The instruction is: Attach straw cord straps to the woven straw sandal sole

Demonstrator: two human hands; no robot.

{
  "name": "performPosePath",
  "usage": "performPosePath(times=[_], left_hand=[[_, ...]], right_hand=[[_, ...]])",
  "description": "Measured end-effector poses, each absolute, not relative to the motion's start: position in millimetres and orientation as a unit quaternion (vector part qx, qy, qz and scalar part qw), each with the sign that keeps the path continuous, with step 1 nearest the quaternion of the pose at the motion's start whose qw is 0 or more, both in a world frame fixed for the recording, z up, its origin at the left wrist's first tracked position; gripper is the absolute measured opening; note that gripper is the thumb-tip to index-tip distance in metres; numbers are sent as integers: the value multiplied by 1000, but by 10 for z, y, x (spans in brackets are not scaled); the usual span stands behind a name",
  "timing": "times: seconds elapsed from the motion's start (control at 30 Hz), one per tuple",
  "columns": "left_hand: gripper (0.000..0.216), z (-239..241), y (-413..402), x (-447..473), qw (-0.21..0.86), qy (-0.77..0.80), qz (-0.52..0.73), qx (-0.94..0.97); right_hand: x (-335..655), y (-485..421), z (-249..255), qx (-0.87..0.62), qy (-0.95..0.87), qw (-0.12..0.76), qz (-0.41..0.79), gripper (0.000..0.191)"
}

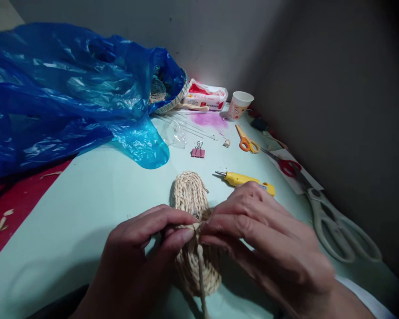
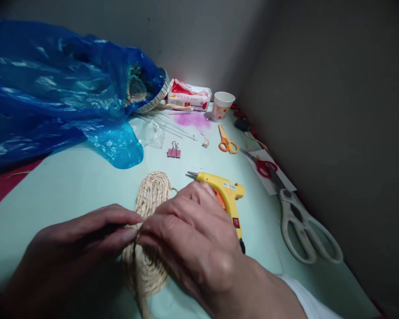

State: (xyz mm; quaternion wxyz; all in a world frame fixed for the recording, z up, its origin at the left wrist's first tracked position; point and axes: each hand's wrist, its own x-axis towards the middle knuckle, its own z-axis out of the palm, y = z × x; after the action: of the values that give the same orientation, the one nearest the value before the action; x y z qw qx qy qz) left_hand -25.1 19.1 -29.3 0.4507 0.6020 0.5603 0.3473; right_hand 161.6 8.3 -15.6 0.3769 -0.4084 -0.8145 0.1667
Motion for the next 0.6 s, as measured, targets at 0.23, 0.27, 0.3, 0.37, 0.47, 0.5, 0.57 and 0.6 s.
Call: performPosePath(times=[0.23, 0.27, 0.3, 0.37, 0.47, 0.5, 0.57, 0.6], left_hand=[[12, -318, 197, -263, 464, 549, 334, 610], [11, -324, 199, -264, 468, 545, 336, 609], [11, -330, 199, -264, 471, 543, 337, 608], [11, -338, 200, -260, 469, 544, 337, 608], [10, -348, 201, -254, 467, 552, 323, 610], [10, -353, 202, -253, 469, 552, 318, 611], [10, -362, 205, -252, 476, 550, 310, 612], [10, -365, 206, -252, 481, 548, 306, 612]], right_hand=[[1692, 59, -160, -365, -867, 323, 102, 23], [1689, 56, -179, -364, -870, 323, 87, 25], [1680, 53, -202, -365, -870, 324, 69, 30], [1646, 49, -249, -373, -868, 327, 31, 39], [1573, 46, -275, -367, -867, 336, 3, 40], [1550, 44, -265, -370, -865, 338, 1, 38], [1512, 38, -217, -394, -860, 325, 8, 32], [1501, 37, -186, -407, -858, 313, 8, 29]])
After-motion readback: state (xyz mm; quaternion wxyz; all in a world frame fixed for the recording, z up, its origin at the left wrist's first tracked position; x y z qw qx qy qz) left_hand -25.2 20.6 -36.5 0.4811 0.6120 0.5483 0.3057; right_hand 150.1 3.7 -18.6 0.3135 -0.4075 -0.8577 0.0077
